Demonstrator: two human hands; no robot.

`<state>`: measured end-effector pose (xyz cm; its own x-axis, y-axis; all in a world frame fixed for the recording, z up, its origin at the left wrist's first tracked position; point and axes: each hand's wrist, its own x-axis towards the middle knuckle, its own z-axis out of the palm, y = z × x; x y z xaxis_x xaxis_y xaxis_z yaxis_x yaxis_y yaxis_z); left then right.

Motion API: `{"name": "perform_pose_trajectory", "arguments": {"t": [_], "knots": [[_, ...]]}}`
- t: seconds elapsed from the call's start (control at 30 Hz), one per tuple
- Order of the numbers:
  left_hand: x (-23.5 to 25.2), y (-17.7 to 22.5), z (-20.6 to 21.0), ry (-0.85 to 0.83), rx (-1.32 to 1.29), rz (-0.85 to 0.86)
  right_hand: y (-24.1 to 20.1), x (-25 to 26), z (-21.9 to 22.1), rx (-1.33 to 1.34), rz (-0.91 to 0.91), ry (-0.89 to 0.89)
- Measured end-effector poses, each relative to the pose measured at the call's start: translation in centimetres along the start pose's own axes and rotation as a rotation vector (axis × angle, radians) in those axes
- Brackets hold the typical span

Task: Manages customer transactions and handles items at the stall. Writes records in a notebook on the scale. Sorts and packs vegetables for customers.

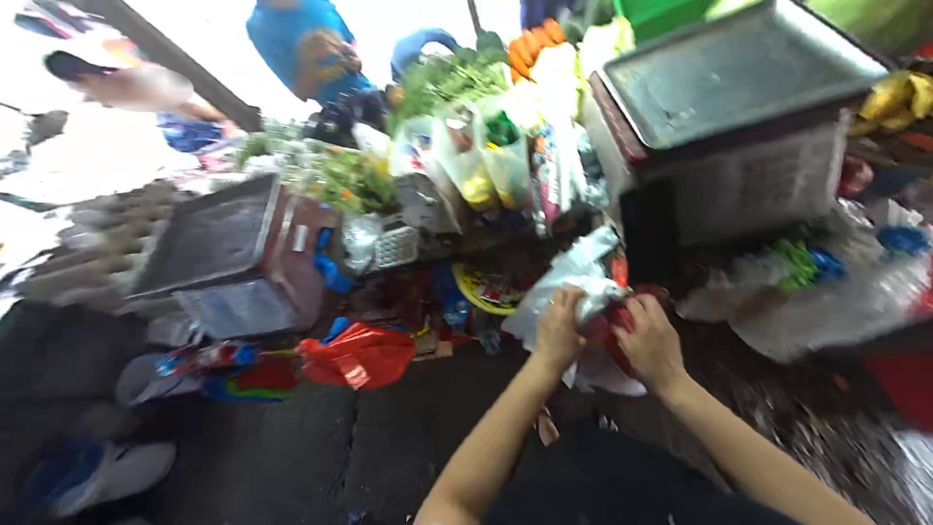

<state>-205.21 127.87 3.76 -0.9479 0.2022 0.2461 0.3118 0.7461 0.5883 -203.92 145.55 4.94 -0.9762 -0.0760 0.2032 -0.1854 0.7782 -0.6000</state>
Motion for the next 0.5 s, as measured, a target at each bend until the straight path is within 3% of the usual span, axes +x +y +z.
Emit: {"name": "perform_pose_trajectory", "arguments": {"t": [0.13,0.23,0.3,0.4,0.5], "knots": [[-2.0,0.0,2.1,0.405,0.127,0.283,0.3,-0.1,0.6,0.16,-0.067,0.059],[-3.2,-0.1,2.9,0.421,0.215,0.467,-0.3,0.5,-0.7,0.582,0.201,-0.176],[-3.5,-0.1,3.2,0.398,0.16,0.498,-0.8,1.6,-2.2,0.742,0.257,-0.289],[-3.6,0.3,3.0,0.442,0.143,0.473,-2.4,3.0,-4.4,0.678,0.116,-0.271],[-3.6,1.3,2.1,0.532,0.184,0.442,-2.8,3.3,-4.0,0.907,-0.041,-0.17]]}}
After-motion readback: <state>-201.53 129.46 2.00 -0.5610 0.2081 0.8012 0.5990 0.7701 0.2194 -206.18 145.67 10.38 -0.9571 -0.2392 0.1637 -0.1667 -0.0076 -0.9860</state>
